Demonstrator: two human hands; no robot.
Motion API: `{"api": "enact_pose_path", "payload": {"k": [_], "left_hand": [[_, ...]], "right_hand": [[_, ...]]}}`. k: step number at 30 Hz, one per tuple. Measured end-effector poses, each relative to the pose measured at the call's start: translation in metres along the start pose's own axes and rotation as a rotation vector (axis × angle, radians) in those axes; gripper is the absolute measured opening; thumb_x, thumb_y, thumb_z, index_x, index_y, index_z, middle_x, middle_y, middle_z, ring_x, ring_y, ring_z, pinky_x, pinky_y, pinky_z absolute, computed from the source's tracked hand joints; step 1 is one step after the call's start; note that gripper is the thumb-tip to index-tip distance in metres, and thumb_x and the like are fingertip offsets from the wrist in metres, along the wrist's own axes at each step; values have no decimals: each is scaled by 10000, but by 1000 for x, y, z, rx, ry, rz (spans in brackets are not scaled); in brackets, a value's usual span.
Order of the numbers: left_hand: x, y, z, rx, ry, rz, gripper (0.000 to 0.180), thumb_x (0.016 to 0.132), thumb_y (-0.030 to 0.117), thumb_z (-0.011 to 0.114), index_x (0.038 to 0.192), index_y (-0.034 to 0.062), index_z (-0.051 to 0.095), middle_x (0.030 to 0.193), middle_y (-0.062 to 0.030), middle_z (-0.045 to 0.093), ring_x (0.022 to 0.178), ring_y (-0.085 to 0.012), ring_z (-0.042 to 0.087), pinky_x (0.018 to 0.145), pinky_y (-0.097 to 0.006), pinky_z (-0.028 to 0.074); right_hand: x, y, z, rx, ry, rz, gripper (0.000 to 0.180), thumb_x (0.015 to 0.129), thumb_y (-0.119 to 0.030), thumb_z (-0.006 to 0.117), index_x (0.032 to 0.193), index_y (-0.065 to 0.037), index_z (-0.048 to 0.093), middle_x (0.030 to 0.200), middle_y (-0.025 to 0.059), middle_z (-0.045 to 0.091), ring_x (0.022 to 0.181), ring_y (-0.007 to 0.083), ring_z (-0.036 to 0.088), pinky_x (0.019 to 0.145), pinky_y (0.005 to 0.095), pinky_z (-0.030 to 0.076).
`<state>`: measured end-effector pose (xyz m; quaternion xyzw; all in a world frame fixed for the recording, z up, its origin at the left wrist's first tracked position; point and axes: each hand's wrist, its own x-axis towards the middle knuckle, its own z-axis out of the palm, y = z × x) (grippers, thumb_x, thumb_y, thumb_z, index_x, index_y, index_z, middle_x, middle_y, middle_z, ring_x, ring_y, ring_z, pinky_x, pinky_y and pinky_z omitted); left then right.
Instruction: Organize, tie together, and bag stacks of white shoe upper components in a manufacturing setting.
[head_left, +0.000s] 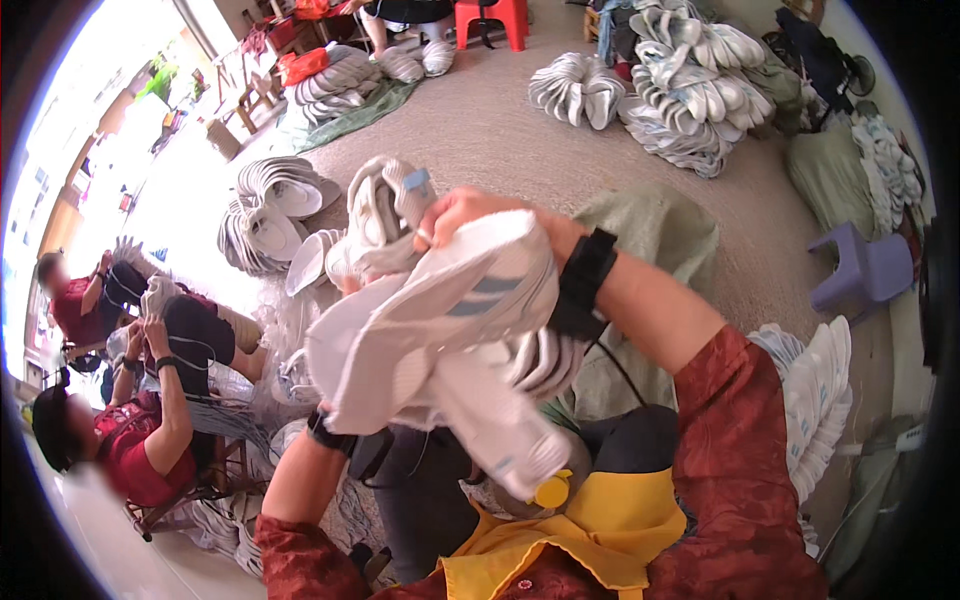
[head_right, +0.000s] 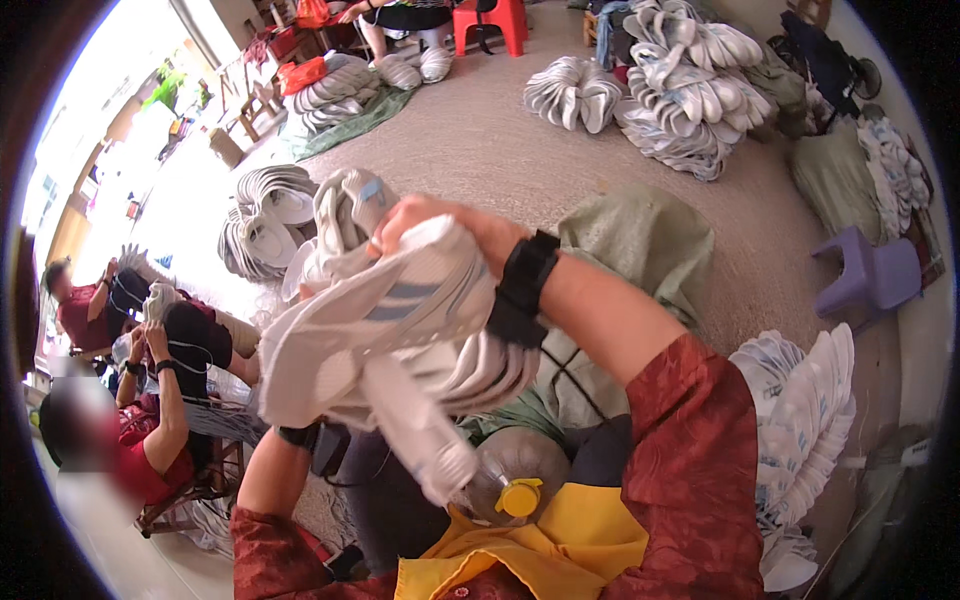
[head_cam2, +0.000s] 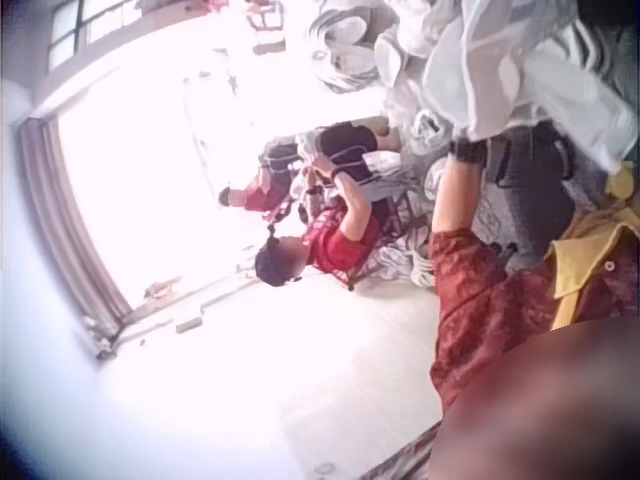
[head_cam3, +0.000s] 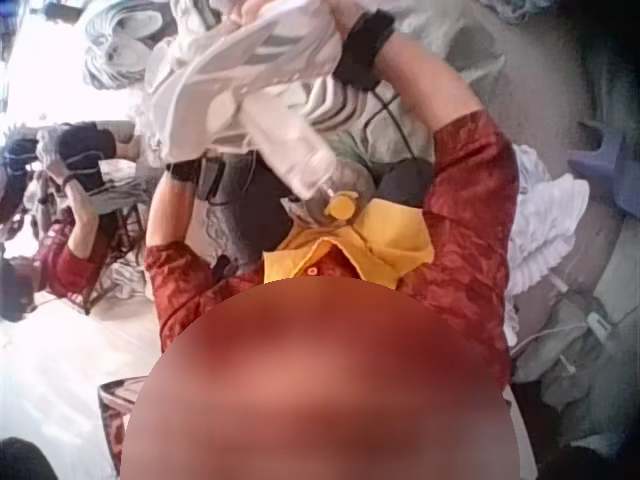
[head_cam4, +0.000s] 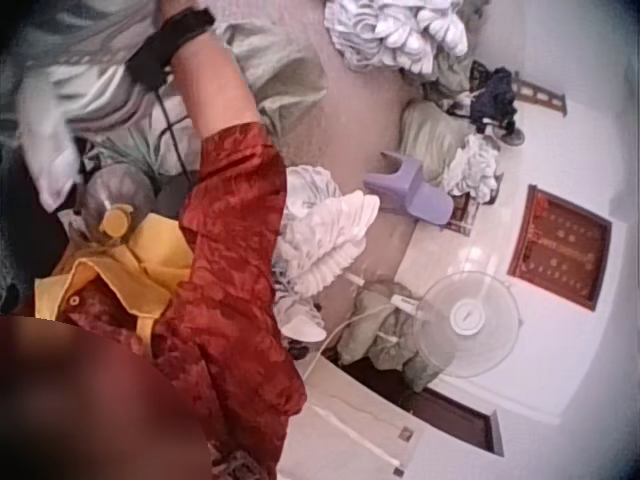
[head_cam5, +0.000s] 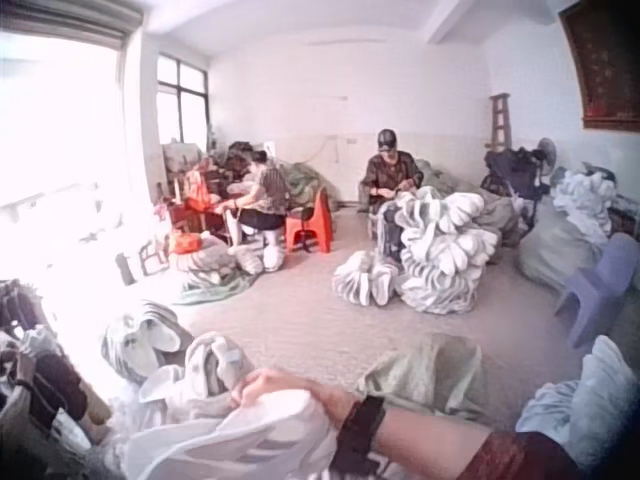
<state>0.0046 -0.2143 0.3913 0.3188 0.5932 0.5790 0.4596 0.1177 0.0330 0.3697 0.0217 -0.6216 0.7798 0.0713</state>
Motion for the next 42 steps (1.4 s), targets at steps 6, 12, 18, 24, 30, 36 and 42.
{"api": "enact_pose_path", "payload": {"k": [6, 12, 18, 24, 30, 36, 42], "left_hand": [[14, -33, -61, 71, 143, 34, 488, 990, 522, 504, 1074, 44, 552, 1111, -129, 648, 1010, -188, 642, 851, -326, 532], [27, -159, -132, -35, 189, -448, 243, 996, 274, 584, 987, 33, 558, 1034, -148, 679, 950, -212, 673, 847, -335, 564], [66, -226, -156, -124, 188, -544, 203, 985, 246, 593, 987, 44, 569, 1024, -148, 686, 943, -215, 677, 843, -367, 565], [114, -241, -141, 685, 180, -358, 494, 808, 383, 784, 1056, 29, 546, 1043, -122, 666, 980, -246, 647, 878, -361, 516], [145, -269, -129, 1032, -12, 70, 870, 599, 453, 894, 1178, -12, 442, 1227, -214, 532, 1180, -345, 523, 1018, -409, 418], [150, -251, -117, 1181, -140, -100, 962, 506, 513, 894, 1175, -22, 456, 1109, -214, 573, 1088, -357, 539, 945, -433, 439], [146, -247, -90, 1231, -381, -294, 845, 519, 591, 857, 1005, -50, 594, 976, -246, 662, 957, -371, 646, 862, -422, 495]], "right_hand": [[56, -6, -4, -168, -262, 254, 77, 743, -41, 633, 813, -28, 663, 834, 39, 672, 759, 127, 631, 687, 255, 494], [14, 190, 13, -1238, -217, 217, 84, 705, -31, 603, 756, -13, 668, 785, 189, 678, 719, 390, 650, 690, 451, 542], [-80, 319, 21, -1447, -517, 599, 204, 737, -102, 642, 895, -22, 743, 1086, 165, 684, 1215, 359, 505, 1004, 512, 413], [-102, 327, -10, -1101, -275, 425, 215, 650, -22, 629, 845, -69, 709, 952, 150, 642, 1086, 350, 541, 934, 428, 433], [-121, 320, -6, -1065, -368, 206, 219, 619, 24, 616, 824, -28, 672, 956, 181, 620, 1056, 346, 548, 958, 420, 419], [-124, 315, -13, -932, -80, 50, 310, 652, 49, 594, 952, -26, 616, 1037, 188, 584, 1062, 379, 536, 966, 439, 416], [-120, 303, 3, -1140, 385, 384, 344, 729, -57, 656, 1040, 29, 539, 1032, 244, 574, 1025, 431, 550, 911, 494, 449]]}}
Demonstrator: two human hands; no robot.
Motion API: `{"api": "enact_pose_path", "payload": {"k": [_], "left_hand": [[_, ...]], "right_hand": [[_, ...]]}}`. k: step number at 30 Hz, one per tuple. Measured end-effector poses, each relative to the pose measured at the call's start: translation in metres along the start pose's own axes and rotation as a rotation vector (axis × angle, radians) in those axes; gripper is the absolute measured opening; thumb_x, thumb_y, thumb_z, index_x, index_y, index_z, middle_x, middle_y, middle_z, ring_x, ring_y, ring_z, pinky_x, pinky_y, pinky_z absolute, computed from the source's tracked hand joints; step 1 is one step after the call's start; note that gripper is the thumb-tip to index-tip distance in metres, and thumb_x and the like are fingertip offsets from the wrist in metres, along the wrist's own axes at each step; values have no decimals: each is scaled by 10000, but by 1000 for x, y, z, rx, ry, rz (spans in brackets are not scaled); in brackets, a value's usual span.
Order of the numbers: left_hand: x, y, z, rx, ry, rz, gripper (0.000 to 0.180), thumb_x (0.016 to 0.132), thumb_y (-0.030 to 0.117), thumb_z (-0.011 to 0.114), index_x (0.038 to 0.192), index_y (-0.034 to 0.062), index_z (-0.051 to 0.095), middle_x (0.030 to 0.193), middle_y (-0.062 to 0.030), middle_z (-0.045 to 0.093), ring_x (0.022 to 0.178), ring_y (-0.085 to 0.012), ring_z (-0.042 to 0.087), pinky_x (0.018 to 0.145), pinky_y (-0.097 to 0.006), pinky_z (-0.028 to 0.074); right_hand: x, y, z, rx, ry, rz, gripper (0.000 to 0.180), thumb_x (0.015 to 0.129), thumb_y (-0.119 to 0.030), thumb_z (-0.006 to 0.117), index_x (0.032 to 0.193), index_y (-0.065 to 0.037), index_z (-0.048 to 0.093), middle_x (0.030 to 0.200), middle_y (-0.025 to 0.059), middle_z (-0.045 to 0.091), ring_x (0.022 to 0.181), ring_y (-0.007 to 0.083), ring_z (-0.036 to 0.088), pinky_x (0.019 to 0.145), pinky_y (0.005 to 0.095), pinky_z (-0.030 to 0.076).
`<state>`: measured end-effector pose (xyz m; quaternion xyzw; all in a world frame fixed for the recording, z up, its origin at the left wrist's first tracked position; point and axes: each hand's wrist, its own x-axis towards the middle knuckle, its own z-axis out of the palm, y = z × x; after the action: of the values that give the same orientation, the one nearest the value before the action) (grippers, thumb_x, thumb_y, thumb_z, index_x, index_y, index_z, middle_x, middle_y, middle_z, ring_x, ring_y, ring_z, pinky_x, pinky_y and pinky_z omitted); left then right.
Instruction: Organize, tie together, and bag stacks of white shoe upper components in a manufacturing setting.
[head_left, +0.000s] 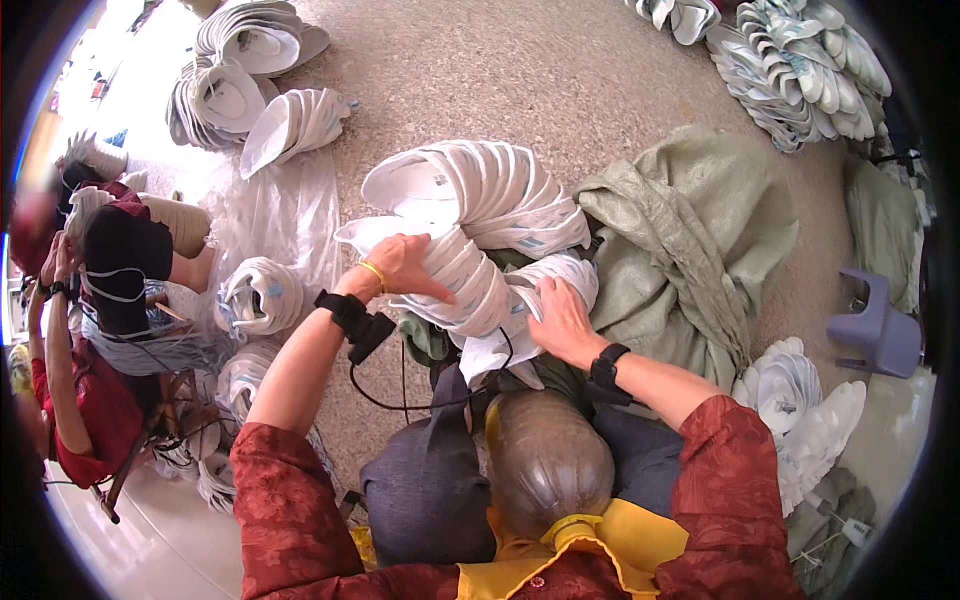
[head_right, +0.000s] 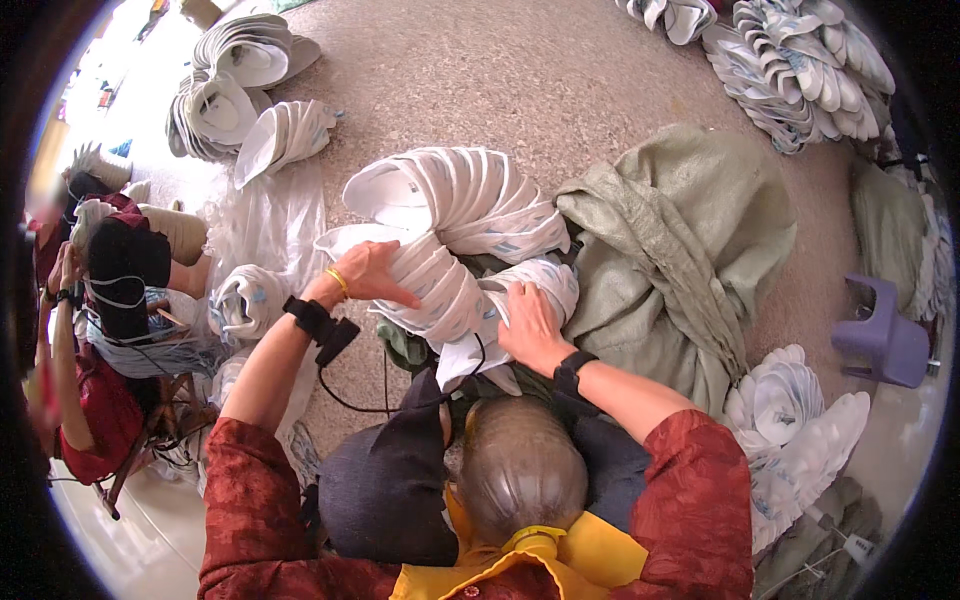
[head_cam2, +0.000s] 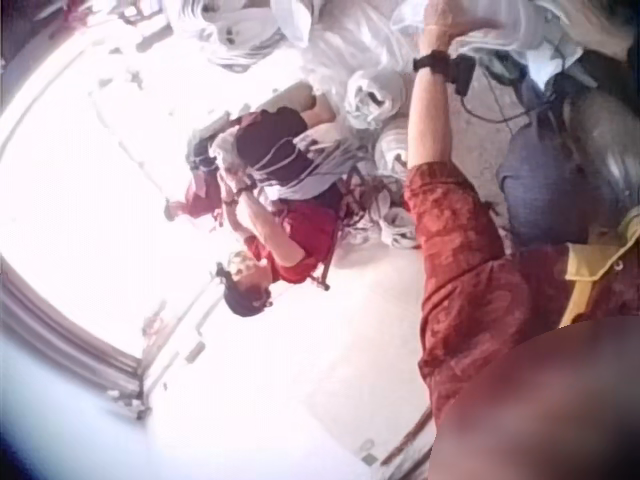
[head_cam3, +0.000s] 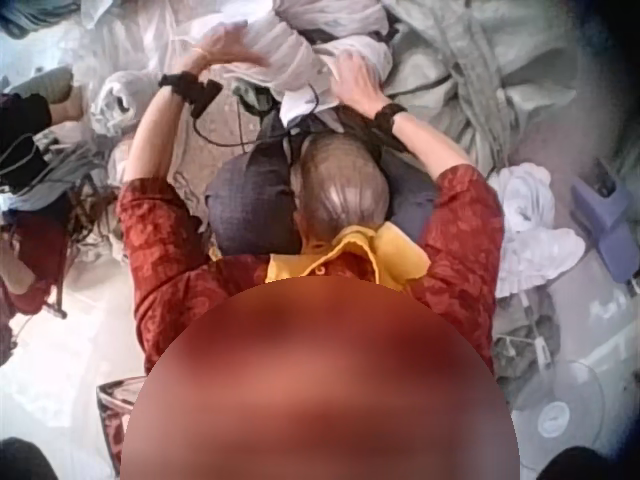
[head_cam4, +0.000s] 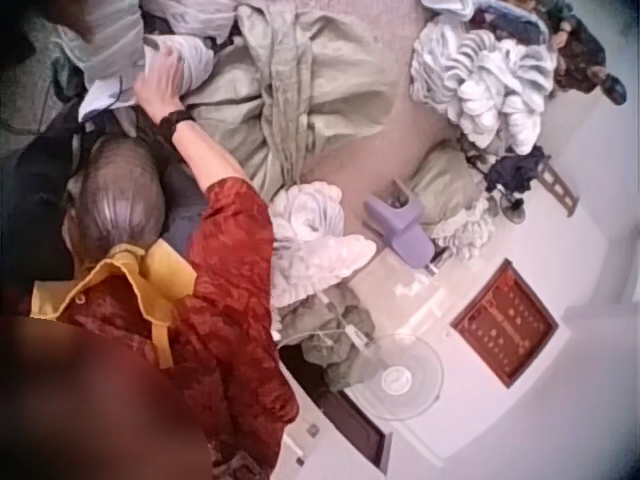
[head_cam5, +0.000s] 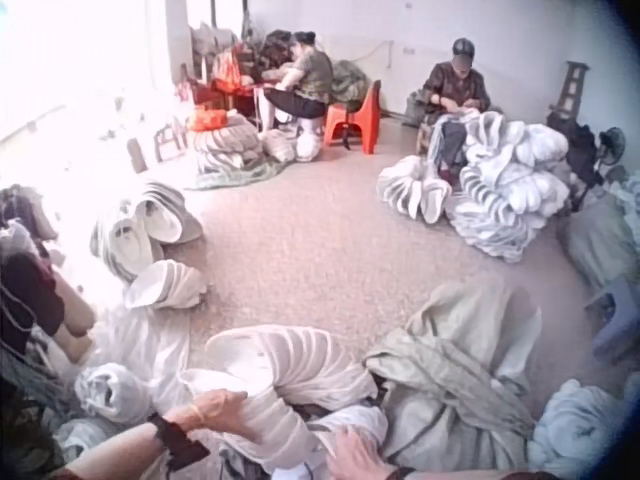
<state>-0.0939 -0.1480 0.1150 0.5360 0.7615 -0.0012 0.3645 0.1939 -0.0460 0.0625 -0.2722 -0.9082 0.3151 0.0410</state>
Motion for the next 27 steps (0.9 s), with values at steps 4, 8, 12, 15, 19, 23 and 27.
{"api": "enact_pose_path", "payload": {"k": [4, 8, 12, 15, 19, 23, 27], "left_hand": [[-4, 14, 19, -16, 42, 16, 847, 524, 629, 835, 986, -57, 649, 916, -259, 680, 892, -365, 678, 820, -424, 519], [-18, 37, 40, -100, 143, -14, 831, 521, 607, 835, 957, -77, 657, 893, -260, 690, 844, -372, 693, 782, -426, 549], [-22, 66, 66, -438, 51, -204, 811, 539, 596, 849, 969, -74, 695, 894, -261, 699, 861, -351, 700, 790, -402, 549], [-27, 48, 91, -622, -80, -275, 716, 625, 502, 859, 1036, -60, 693, 934, -197, 719, 842, -283, 702, 788, -362, 549], [-24, 58, 80, -1262, -187, -276, 517, 742, 264, 839, 1126, -34, 663, 1023, -117, 713, 867, -193, 689, 799, -320, 549], [-23, 60, 79, -1322, -132, -274, 475, 762, 169, 824, 1154, -30, 645, 1061, -109, 703, 895, -181, 683, 804, -315, 553], [-42, 64, 74, -1339, -88, -245, 448, 803, 103, 773, 1199, -30, 613, 1077, -112, 696, 891, -193, 695, 798, -344, 566]], "right_hand": [[10, 15, 7, -124, -67, 105, 375, 768, -167, 648, 1025, 83, 537, 902, 313, 605, 843, 495, 608, 774, 540, 500], [24, 20, 8, -26, -167, 236, 377, 768, -218, 655, 987, 76, 567, 907, 314, 627, 895, 464, 623, 806, 486, 513], [18, 54, 3, 168, -140, 249, 350, 778, -310, 689, 863, 24, 628, 841, 261, 668, 827, 419, 653, 780, 466, 525], [25, 68, -21, 295, -199, 336, 431, 749, -397, 745, 845, 11, 641, 840, 209, 679, 812, 362, 658, 780, 440, 524], [22, 104, -25, 96, -163, 411, 726, 703, -533, 781, 1146, 3, 572, 1118, 229, 599, 1106, 356, 572, 944, 430, 467], [25, 108, -15, 83, -263, 491, 984, 598, -569, 832, 1316, -11, 455, 1337, 268, 441, 1262, 407, 435, 1078, 448, 372], [27, 103, -8, 56, -245, 424, 913, 564, -506, 858, 1246, -24, 488, 1273, 248, 515, 1202, 389, 491, 1045, 445, 378]]}}
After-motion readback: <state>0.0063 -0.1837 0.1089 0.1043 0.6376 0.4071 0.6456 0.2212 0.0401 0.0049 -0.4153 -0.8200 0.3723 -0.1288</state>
